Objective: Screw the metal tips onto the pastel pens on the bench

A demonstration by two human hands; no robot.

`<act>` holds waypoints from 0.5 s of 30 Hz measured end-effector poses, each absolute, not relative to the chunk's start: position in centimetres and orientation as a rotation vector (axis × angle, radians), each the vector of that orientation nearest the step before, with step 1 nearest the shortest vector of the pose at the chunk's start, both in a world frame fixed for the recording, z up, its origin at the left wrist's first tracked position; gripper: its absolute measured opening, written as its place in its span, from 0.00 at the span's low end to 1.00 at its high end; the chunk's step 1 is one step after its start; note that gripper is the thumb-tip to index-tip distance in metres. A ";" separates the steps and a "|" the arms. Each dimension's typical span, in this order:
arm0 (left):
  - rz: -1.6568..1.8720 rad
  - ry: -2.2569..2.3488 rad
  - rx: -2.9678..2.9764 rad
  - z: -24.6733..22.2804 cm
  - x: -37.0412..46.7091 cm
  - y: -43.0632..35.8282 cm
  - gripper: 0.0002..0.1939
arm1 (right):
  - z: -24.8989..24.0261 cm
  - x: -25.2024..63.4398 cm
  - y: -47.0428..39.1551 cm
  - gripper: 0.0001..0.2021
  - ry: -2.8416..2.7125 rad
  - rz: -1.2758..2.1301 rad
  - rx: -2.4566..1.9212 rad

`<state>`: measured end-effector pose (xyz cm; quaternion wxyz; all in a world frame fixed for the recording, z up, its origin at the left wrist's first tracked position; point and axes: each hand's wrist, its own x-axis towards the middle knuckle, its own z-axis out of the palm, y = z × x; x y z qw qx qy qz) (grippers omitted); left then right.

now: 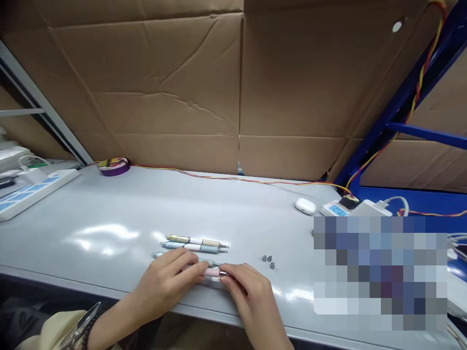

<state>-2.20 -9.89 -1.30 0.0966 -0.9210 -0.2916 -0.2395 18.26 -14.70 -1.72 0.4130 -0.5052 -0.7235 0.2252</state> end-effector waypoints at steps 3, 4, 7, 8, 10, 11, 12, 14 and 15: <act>-0.803 -0.772 -2.723 -1.4 -2.0 -9.9 0.07 | -2.2 18.2 -14.7 0.10 -1.830 0.518 -1.230; -0.811 -0.763 -2.728 -1.4 -1.9 -10.0 0.07 | -2.4 18.2 -14.7 0.10 -1.829 0.499 -1.218; -0.779 -0.772 -2.728 -1.2 -1.9 -10.1 0.09 | -2.9 18.2 -14.7 0.09 -1.817 0.451 -1.198; -0.772 -0.771 -2.726 -1.2 -1.9 -10.1 0.10 | -2.9 18.2 -14.7 0.10 -1.812 0.441 -1.189; -0.784 -0.759 -2.734 -1.1 -2.0 -10.1 0.12 | -2.9 18.3 -14.7 0.10 -1.815 0.437 -1.173; -0.792 -0.750 -2.746 -1.1 -2.0 -10.1 0.14 | -2.8 18.3 -14.7 0.10 -1.820 0.439 -1.167; -0.794 -0.743 -2.757 -1.1 -2.0 -10.1 0.14 | -2.8 18.3 -14.7 0.10 -1.825 0.441 -1.160; -0.796 -0.732 -2.765 -1.1 -2.0 -10.1 0.11 | -2.7 18.2 -14.7 0.10 -1.816 0.436 -1.162; -0.803 -0.725 -2.754 -1.1 -2.0 -10.1 0.09 | -2.6 18.2 -14.7 0.10 -1.800 0.431 -1.164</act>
